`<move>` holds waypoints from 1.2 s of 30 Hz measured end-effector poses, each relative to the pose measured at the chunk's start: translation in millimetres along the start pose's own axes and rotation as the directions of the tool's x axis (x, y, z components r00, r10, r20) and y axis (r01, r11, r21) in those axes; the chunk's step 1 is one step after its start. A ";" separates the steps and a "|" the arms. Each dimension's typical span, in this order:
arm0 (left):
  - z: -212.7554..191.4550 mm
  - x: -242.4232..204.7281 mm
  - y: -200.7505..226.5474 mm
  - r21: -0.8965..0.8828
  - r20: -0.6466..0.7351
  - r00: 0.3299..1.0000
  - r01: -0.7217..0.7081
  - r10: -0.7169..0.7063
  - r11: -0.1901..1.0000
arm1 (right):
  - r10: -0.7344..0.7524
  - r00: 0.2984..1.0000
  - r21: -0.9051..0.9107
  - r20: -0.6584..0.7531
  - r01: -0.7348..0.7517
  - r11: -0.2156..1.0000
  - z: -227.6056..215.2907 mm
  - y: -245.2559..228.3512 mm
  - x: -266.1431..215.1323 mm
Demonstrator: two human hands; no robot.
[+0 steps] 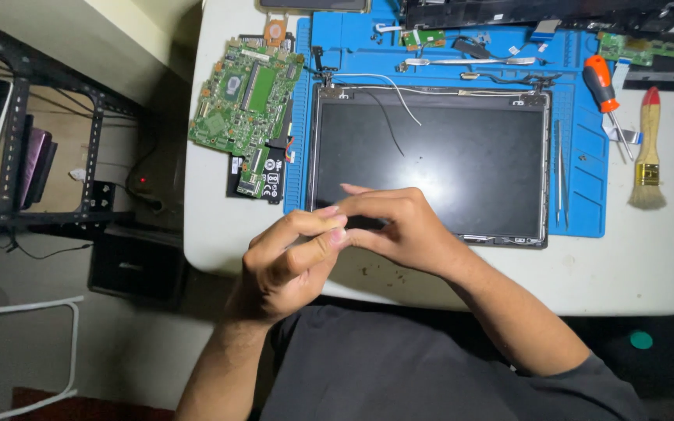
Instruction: The person assembles a laptop by connecting a small cable to the motherboard, attaching a bezel to the screen, and placing the screen into the laptop chassis. The person then uses a brush to clean the interior of the chassis.
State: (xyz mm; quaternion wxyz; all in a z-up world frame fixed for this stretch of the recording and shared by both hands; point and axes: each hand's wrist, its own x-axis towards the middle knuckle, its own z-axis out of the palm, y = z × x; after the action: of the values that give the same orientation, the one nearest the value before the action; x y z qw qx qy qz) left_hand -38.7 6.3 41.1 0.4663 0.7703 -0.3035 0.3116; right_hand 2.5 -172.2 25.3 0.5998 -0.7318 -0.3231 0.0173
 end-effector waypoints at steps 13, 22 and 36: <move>-35.0 -23.7 -17.9 -0.108 -0.490 0.818 0.284 -0.300 0.953 | 0.100 0.979 -0.676 -0.177 -0.195 0.711 -68.0 91.1 -37.5; -25.4 -34.1 -33.9 -0.206 -0.518 0.771 0.308 -0.371 0.929 | 0.080 0.970 -0.712 -0.228 -0.222 0.666 -58.4 84.2 -40.8; 20.8 -55.6 -37.5 -0.359 -0.646 0.681 0.129 -0.345 0.925 | 0.817 0.571 0.961 -0.082 -0.172 0.217 23.6 68.9 -80.5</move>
State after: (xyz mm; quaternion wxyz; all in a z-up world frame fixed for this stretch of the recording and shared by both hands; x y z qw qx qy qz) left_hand -40.8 11.5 -28.8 0.6880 0.5527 -0.0427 0.4683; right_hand -39.8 -196.5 -71.7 0.9054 -0.3279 0.2152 0.1623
